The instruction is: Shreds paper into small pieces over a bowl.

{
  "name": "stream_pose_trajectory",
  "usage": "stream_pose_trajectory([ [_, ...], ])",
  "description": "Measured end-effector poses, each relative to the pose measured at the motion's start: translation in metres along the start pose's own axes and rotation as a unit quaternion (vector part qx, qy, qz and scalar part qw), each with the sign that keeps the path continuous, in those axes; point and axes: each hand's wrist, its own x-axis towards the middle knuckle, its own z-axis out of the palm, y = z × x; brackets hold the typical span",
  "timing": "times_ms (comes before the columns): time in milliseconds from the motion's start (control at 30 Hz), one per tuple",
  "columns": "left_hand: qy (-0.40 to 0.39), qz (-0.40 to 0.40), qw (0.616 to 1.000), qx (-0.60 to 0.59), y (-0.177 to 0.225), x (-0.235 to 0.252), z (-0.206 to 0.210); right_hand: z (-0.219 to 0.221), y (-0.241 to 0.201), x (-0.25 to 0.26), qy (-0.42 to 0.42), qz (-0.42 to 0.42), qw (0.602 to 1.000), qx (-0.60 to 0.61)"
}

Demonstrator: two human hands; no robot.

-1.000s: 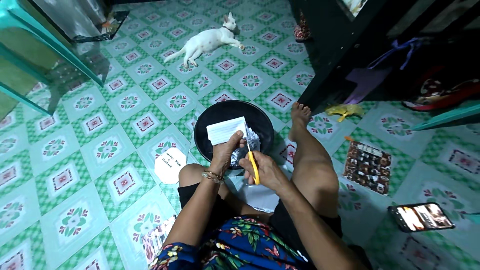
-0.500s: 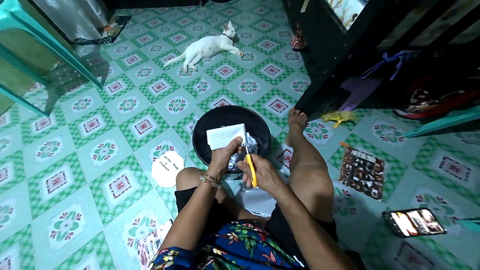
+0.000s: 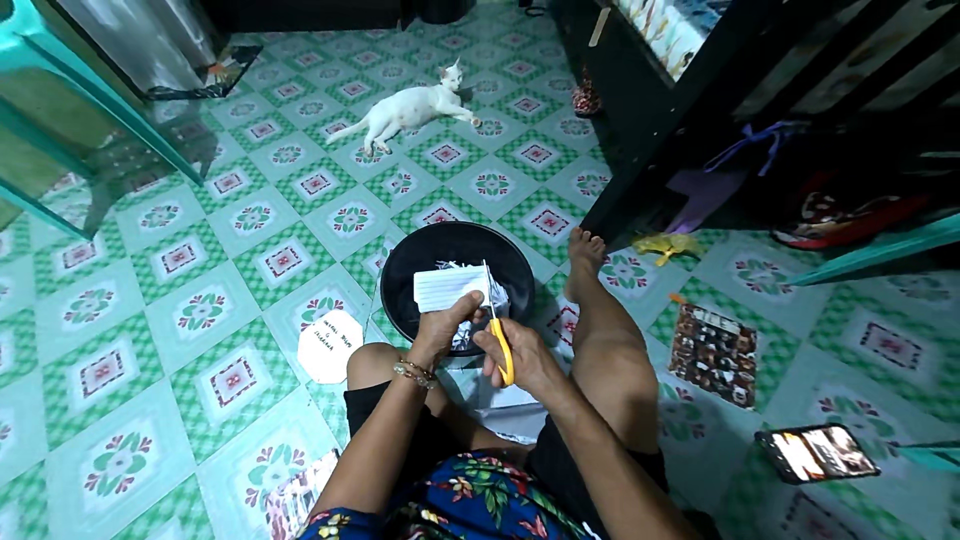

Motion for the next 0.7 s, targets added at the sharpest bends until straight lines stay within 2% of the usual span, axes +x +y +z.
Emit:
stream_pose_trajectory([
  [133,-0.001,-0.006,1.0,0.004,0.0,-0.001,0.001,-0.002,-0.003,0.001,-0.012,0.024,1.0,0.016],
  [367,0.019,-0.036,0.999,0.019,0.005,0.001,0.005,-0.007,0.003,0.006,0.0,0.007,0.998,0.059],
  [467,0.035,-0.045,0.997,0.043,0.004,-0.001,0.005,-0.013,0.004,0.004,-0.029,0.038,0.999,0.024],
  [600,0.082,0.033,0.985,0.145,0.009,-0.005,0.005,-0.041,-0.009,-0.001,-0.07,0.053,0.991,-0.102],
  [700,0.104,0.155,0.954,0.234,0.006,-0.007,-0.007,-0.069,-0.012,-0.005,-0.026,0.038,0.994,-0.102],
])
